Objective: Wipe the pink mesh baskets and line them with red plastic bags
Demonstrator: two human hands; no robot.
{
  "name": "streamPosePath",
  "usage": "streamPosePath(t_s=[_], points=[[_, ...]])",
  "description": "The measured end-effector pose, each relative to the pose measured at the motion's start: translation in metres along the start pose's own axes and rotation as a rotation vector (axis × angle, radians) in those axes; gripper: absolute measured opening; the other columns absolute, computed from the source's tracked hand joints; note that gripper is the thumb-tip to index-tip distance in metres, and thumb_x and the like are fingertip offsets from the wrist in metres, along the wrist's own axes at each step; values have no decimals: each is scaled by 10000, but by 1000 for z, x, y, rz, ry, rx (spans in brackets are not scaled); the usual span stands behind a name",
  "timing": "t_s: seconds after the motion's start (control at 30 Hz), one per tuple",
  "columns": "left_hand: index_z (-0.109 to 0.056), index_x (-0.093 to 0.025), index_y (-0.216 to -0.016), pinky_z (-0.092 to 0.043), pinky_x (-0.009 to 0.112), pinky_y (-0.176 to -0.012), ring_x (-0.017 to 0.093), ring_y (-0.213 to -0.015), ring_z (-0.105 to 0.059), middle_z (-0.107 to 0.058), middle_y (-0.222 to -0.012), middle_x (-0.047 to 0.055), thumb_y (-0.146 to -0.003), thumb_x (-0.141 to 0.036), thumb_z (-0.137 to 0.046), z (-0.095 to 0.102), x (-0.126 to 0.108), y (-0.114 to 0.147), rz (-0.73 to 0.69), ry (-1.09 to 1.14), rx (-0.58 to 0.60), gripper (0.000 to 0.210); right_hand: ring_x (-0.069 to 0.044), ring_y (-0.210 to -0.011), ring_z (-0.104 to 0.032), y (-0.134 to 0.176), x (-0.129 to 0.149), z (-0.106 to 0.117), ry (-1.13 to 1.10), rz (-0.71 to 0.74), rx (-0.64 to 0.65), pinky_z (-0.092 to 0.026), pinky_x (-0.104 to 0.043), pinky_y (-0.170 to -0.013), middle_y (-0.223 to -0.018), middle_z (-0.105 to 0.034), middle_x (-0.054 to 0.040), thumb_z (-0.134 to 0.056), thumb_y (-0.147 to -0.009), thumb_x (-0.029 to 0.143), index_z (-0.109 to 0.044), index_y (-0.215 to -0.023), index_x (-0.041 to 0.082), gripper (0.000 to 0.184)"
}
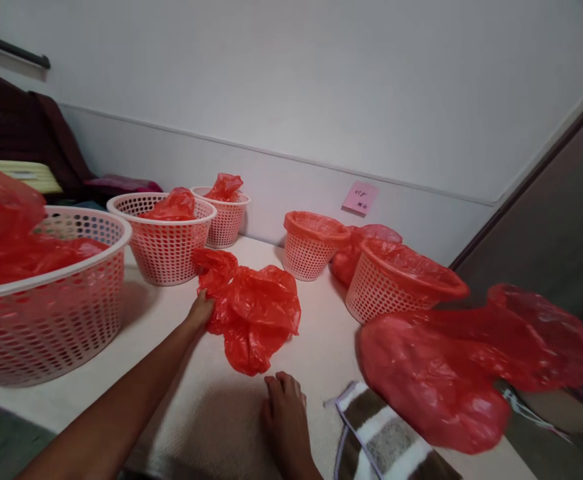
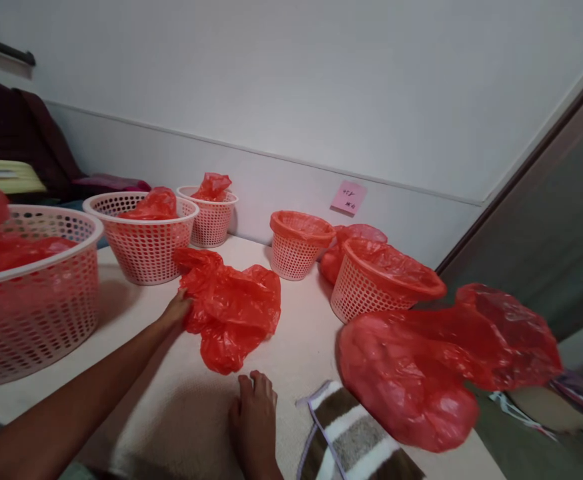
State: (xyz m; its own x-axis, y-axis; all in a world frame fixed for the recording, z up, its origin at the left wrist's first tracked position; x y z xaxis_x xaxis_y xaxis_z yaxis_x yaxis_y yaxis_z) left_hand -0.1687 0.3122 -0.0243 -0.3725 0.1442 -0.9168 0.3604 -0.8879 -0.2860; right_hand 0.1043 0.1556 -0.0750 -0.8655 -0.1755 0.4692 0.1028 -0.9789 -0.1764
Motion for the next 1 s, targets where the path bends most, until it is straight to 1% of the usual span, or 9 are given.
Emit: streamPosePath(t_s=[0.1,0.2,0.3,0.37,0.47,0.6,0.73,0.87,1.0], points=[[-554,-183,-1260,-526,477,-893,245,-1075,-613,-588,-1273,99,-912,-372,-593,5,-21,5,-83,-112,-48,398,-259,-1154,-514,0,-1,3,-37,-7,-13,-380,-388,-988,-1226,-588,-93,-500,-765,64,-657,-1157,233,455],[-433,-192,-1402,-358,590,-1069,330,-1341,-413,-390,-1499,143,-926,-399,-549,-2,-47,36,-229,-232,-45,532,-262,-1149,-511,0,-1,4,-46,-12,-21,-376,-389,-991,-1224,-589,-92,-503,-771,63,-660,-1155,231,448],[-417,-221,-1449,-209,553,-1167,348,-1459,-215,-244,-1600,137,-817,-481,-659,-45,-67,85,-433,-352,195,725,-275,-1163,-502,0,-2,3,-45,-13,-12,-372,-406,-997,-1237,-585,-100,-508,-793,81,-658,-1165,223,426],[-501,-310,-1395,-223,583,-1150,382,-1442,-262,-334,-1577,101,-629,-510,-810,-77,-64,117,-525,-427,390,850,-279,-1163,-503,0,-2,2,-42,-13,-10,-375,-413,-993,-1237,-586,-103,-501,-811,91,-659,-1163,223,407],[-574,-309,-1336,-279,661,-1079,432,-1379,-370,-435,-1516,139,-668,-439,-791,-103,-41,139,-532,-546,530,715,-269,-1160,-509,1,-2,4,-47,-19,-20,-378,-403,-993,-1232,-591,-98,-492,-804,71,-661,-1146,226,412],[-562,-208,-1355,-298,644,-1074,433,-1366,-388,-439,-1499,193,-821,-304,-658,-115,-10,128,-468,-676,541,551,-260,-1140,-514,1,-1,7,-69,-13,-28,-381,-400,-988,-1216,-589,-93,-501,-778,49,-660,-1126,218,418],[-508,-213,-1378,-330,621,-1075,378,-1383,-368,-410,-1519,145,-853,-287,-657,-124,4,99,-400,-750,495,551,-268,-1131,-515,-1,-1,5,-64,-9,-22,-388,-418,-977,-1200,-585,-103,-494,-776,32,-654,-1110,199,406],[-518,-209,-1336,-404,581,-1040,322,-1320,-446,-437,-1480,117,-892,-317,-625,-127,6,59,-339,-768,409,470,-263,-1112,-522,-2,-3,3,-75,5,-52,-400,-411,-960,-1174,-589,-89,-501,-784,38,-652,-1085,218,382],[-529,-204,-1315,-397,582,-1041,316,-1295,-466,-454,-1458,118,-893,-349,-619,-122,-9,34,-309,-735,316,455,-266,-1107,-515,-2,-6,1,-80,7,-59,-397,-411,-963,-1176,-584,-90,-518,-768,38,-650,-1081,218,385]])
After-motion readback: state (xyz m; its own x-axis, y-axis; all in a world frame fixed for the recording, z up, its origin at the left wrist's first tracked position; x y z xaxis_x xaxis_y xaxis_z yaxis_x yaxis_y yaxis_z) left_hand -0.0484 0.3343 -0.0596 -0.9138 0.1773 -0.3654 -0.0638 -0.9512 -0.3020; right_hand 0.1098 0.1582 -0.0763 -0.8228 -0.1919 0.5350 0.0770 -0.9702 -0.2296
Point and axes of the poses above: each hand's wrist, its own y-axis away from the middle knuckle, its own z-axis out of the back of the hand, x = y × z, the point moved 10 cm from there along -y, towards the middle knuckle
